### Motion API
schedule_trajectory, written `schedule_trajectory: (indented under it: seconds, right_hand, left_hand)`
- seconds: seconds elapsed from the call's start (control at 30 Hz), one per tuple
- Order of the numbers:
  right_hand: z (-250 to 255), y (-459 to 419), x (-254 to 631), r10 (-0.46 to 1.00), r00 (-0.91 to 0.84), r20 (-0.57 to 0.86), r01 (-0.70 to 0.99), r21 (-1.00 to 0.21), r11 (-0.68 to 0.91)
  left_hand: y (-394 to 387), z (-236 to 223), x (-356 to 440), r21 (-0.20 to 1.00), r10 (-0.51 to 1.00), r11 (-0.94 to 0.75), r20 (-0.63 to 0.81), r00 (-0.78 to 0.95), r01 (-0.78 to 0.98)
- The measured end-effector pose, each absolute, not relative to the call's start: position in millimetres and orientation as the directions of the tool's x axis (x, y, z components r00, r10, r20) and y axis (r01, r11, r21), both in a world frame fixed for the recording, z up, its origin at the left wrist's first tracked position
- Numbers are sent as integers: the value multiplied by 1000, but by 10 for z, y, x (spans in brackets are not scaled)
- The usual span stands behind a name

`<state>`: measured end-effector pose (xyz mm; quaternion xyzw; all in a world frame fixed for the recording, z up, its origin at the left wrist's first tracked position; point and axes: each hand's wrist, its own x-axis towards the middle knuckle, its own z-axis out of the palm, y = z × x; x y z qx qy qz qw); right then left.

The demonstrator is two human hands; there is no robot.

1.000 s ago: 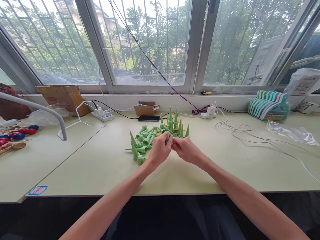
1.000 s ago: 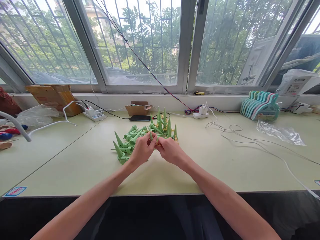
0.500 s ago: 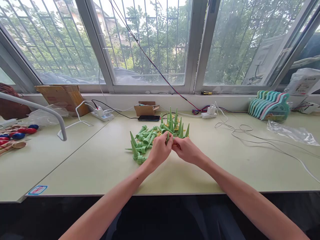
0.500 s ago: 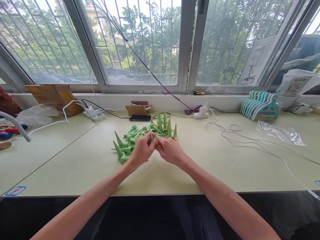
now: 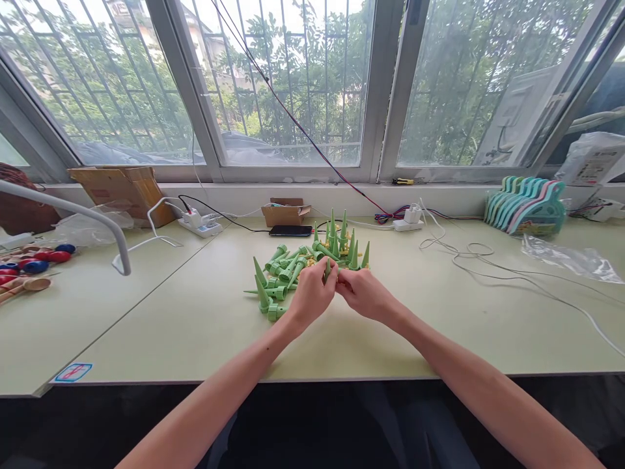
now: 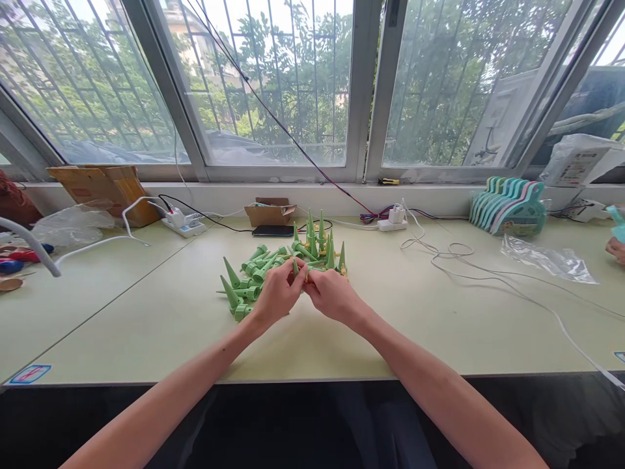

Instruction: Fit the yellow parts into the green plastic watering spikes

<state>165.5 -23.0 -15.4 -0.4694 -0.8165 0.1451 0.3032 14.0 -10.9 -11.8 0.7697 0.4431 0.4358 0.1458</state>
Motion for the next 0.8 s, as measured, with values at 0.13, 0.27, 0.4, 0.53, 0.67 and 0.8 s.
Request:
schedule_trajectory:
  seconds: [0.13,0.27,0.4,0.53,0.67,0.8]
  right_hand:
    - [-151,-228,1653,853,-379,358,686,-509,519]
    - [-148,-234,1649,859,-375,349,706,-493,509]
    - [-143,-244,1649,856,-387,342,711,-481,513]
    - [-137,-246,1651,860,-391,328,722,-470,508]
    - [-138,-242,1651,865,-392,314,737,-455,499]
    - [-143,-243,1649,869,-396,297,758,-429,492]
  left_hand:
    - [-106,-127,139,600,805,-568,549,227,563]
    - [-104,-127,139,582,802,-572,546,243,578]
    - [-108,-122,137,571,799,-577,545,255,584]
    - [-114,-117,132,567,798,-580,541,265,585]
    - [-114,-113,131,567,800,-578,537,268,587]
    - [-118,-105,133,568,804,-574,526,277,589]
